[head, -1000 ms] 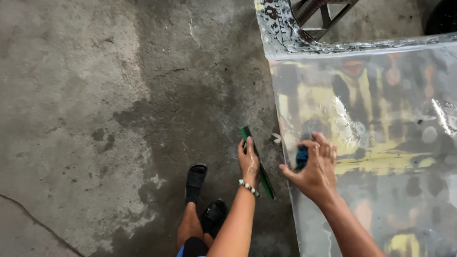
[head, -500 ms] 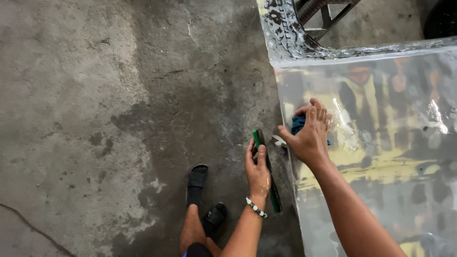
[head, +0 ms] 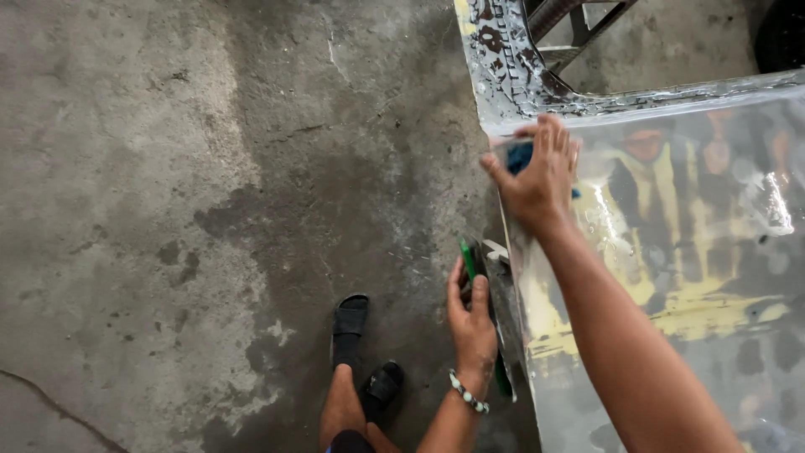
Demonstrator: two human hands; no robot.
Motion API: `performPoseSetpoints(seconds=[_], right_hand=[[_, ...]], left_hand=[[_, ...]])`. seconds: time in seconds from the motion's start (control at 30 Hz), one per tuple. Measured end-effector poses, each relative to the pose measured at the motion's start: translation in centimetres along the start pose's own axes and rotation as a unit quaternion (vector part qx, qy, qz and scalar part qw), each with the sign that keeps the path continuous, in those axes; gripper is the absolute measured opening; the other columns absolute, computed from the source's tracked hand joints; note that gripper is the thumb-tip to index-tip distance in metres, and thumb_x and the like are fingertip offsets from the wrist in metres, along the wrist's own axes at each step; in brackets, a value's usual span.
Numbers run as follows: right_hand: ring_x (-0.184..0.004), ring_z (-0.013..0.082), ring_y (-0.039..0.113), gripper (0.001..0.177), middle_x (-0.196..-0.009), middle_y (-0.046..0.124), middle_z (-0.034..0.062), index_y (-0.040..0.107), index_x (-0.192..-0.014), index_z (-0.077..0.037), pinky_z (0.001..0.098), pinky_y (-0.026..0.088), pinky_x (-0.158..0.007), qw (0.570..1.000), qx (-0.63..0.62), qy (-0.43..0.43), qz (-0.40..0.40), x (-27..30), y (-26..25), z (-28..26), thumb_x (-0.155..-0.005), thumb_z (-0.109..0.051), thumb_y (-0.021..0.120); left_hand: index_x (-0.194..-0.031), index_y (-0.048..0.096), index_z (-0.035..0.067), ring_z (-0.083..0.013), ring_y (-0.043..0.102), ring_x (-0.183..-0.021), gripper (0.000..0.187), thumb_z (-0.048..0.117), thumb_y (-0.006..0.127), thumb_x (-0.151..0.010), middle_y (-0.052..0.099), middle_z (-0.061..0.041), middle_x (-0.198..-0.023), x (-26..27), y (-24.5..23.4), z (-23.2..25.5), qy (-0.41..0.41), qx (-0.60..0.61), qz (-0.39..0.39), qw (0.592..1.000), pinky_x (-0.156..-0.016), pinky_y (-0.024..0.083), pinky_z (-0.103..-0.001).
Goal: The person sands a large, flat metallic surface using a green sanding block held in the right hand. They frequently wipe the surface with a blue cloth held in the left hand to remove dust and debris. The person moves around the surface, sanding different sections and wiping them clean.
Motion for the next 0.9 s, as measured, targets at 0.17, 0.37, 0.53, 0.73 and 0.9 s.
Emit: performPoseSetpoints(seconds=[0.17,0.37,0.53,0.73,0.9], right_hand=[[-0.135,0.036,0.049,0.054,-0.14,0.049,0.0187,0.052,-0.128,-0.009,0.0519,0.039,-0.119,0.984,-0.173,0.029,0.031,0.5,-2.1,1.2,-0.094,-0.044,0.075],[-0.149,0.0361,0.039,0.067,-0.157,0.048,0.0143,0.061,-0.142,-0.018,0.0608,0.018,-0.121,0.99,-0.036,-0.1,-0.093,13.0,-4.8,1.8,-0.08,-0.032,0.081],[-0.152,0.0283,0.036,0.054,-0.151,0.053,0.0032,0.068,-0.127,-0.03,0.0615,0.013,-0.127,0.975,-0.038,-0.194,-0.096,18.5,-3.9,0.5,-0.074,-0.031,0.081],[-0.153,0.0364,0.03,0.042,-0.16,0.044,0.0173,0.071,-0.131,-0.02,0.0655,0.012,-0.121,0.985,-0.051,-0.159,-0.051,2.8,0.2,-0.5,-0.09,-0.025,0.077],[-0.149,0.0342,0.045,0.039,-0.154,0.054,0.0154,0.063,-0.131,-0.014,0.051,0.034,-0.127,0.981,-0.191,-0.045,0.002,2.3,-2.2,0.9,-0.098,-0.033,0.068]], left_hand=[[-0.151,0.047,0.015,-0.0141,0.06,-0.109,0.06,0.04,0.058,-0.098,0.064,-0.005,-0.134,0.4,-0.7,-2.1,-0.065,-0.017,0.004,0.998,-0.096,0.05,-0.032],[-0.151,0.048,0.004,-0.0151,0.058,-0.115,0.06,0.035,0.06,-0.101,0.063,-0.008,-0.133,-0.9,-2.7,-4.1,-0.007,0.053,0.004,0.999,-0.102,0.045,-0.03],[-0.149,0.047,0.0,-0.0129,0.054,-0.121,0.059,0.033,0.059,-0.102,0.059,-0.005,-0.137,-1.2,-2.3,-4.3,0.006,0.136,0.001,0.991,-0.107,0.041,-0.029],[-0.152,0.044,0.005,-0.0147,0.053,-0.116,0.067,0.042,0.059,-0.099,0.059,-0.004,-0.129,-0.4,-0.8,-3.3,-0.016,0.052,-0.008,0.998,-0.102,0.043,-0.03],[-0.154,0.043,0.007,-0.0227,0.056,-0.11,0.079,0.056,0.057,-0.094,0.059,-0.011,-0.123,2.2,0.1,-0.2,-0.02,-0.066,-0.032,0.997,-0.096,0.048,-0.037]])
Point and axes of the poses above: each hand's wrist, its own x-axis away from the middle knuckle, its own y-axis out of the palm, z = x × y, the point moved 6 cm from there along -x, towards the middle knuckle
